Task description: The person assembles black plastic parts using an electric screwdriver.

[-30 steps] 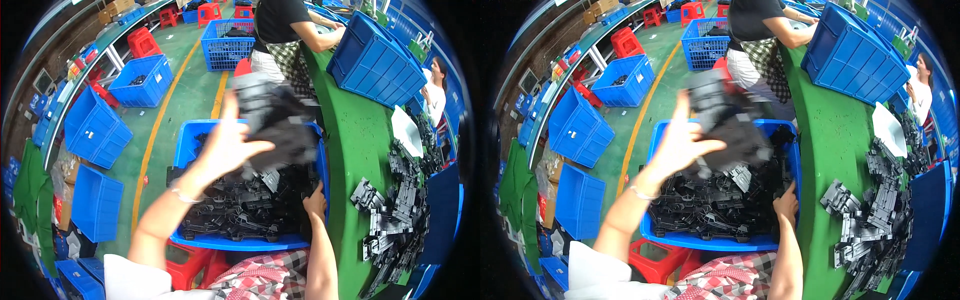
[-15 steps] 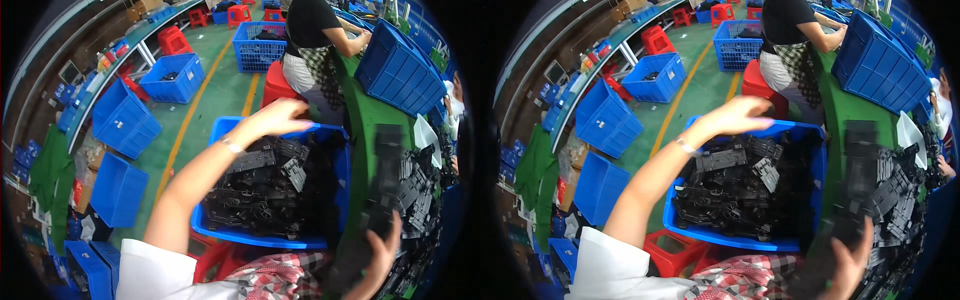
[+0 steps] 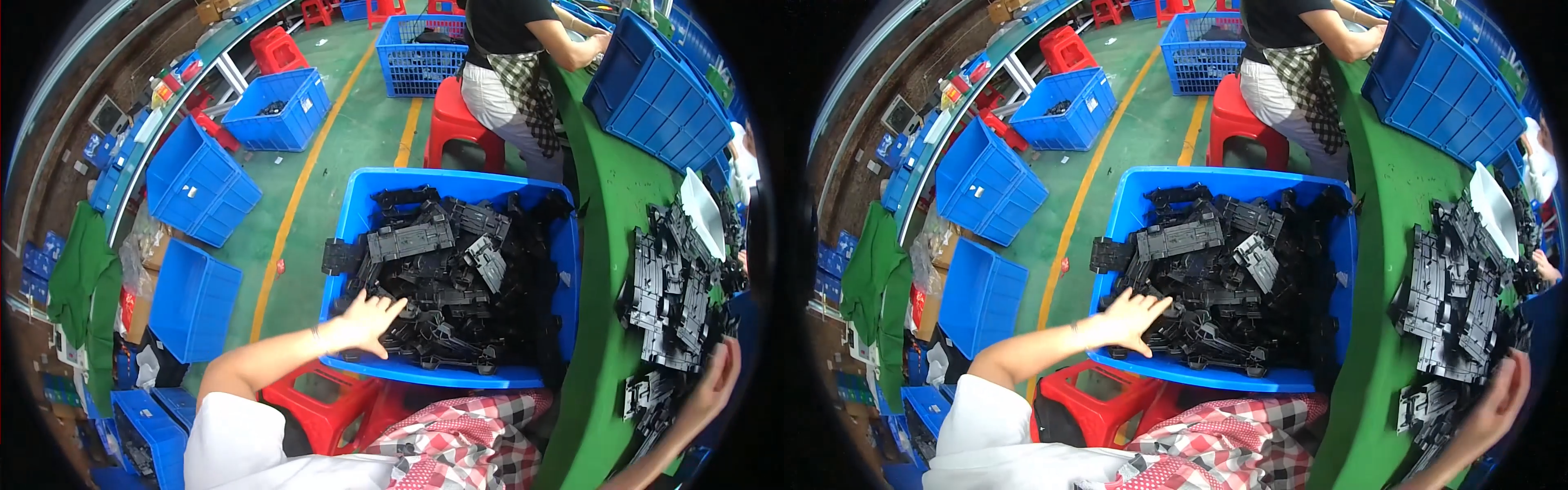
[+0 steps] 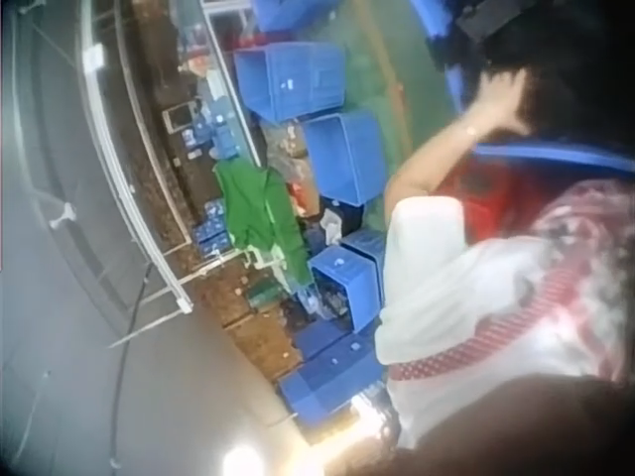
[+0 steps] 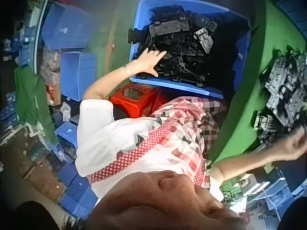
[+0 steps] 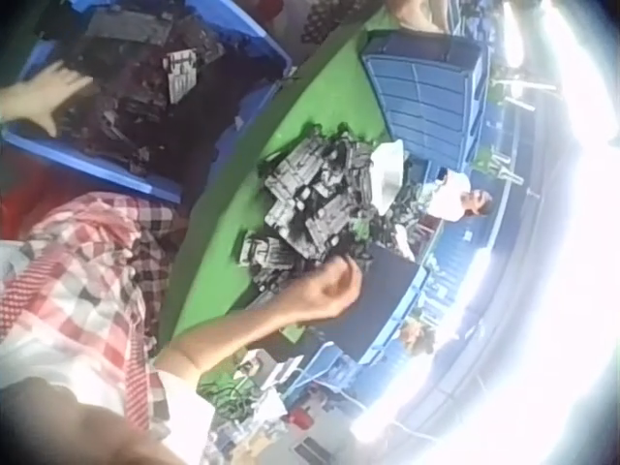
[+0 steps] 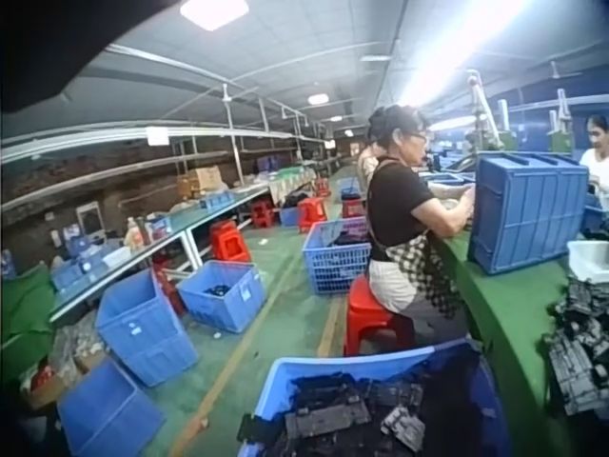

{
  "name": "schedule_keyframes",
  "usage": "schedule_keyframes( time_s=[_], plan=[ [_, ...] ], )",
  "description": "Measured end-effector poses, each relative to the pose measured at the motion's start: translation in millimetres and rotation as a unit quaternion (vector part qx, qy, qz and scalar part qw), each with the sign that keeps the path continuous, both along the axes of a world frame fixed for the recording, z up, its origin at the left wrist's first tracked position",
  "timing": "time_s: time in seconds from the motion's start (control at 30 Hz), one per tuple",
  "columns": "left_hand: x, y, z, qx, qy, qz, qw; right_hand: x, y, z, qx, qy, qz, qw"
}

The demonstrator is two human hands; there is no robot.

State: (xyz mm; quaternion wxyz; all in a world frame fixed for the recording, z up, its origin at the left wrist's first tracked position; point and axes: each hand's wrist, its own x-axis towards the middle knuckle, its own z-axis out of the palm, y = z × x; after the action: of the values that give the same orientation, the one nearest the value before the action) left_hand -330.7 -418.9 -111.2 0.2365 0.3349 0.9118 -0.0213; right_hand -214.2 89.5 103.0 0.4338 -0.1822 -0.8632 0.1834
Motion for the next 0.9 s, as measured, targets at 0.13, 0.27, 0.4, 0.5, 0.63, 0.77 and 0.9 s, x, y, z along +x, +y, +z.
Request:
schedule_keyframes(
  time_s=[0.13,0.27,0.4,0.5,0.63,0.77,0.9],
  plan=[
    [44,-6,-12,-0.060,0.067,0.015,0.996,-52,-202,-112,-0.012,-0.316,0.330,0.890],
    [53,-7,-37,-0.057,0.198,-0.008,0.979,-34,-226,-265,0.091,-0.431,0.327,0.836],
    [47,-11,-36,0.012,0.173,0.020,0.985,-32,-214,-270,0.084,-0.385,0.396,0.829],
    [38,-11,-24,0.018,0.126,0.068,0.990,-37,-197,-235,0.007,-0.371,0.394,0.841],
    [42,3,-30,-0.028,0.166,0.086,0.982,-37,-179,-228,0.068,-0.411,0.349,0.839],
    [47,2,-58,-0.011,0.141,0.099,0.985,-43,-166,-275,0.176,-0.503,0.320,0.783],
    [21,7,2,-0.033,0.047,0.134,0.989,-49,-162,-233,0.202,-0.476,0.324,0.792]
  ],
)
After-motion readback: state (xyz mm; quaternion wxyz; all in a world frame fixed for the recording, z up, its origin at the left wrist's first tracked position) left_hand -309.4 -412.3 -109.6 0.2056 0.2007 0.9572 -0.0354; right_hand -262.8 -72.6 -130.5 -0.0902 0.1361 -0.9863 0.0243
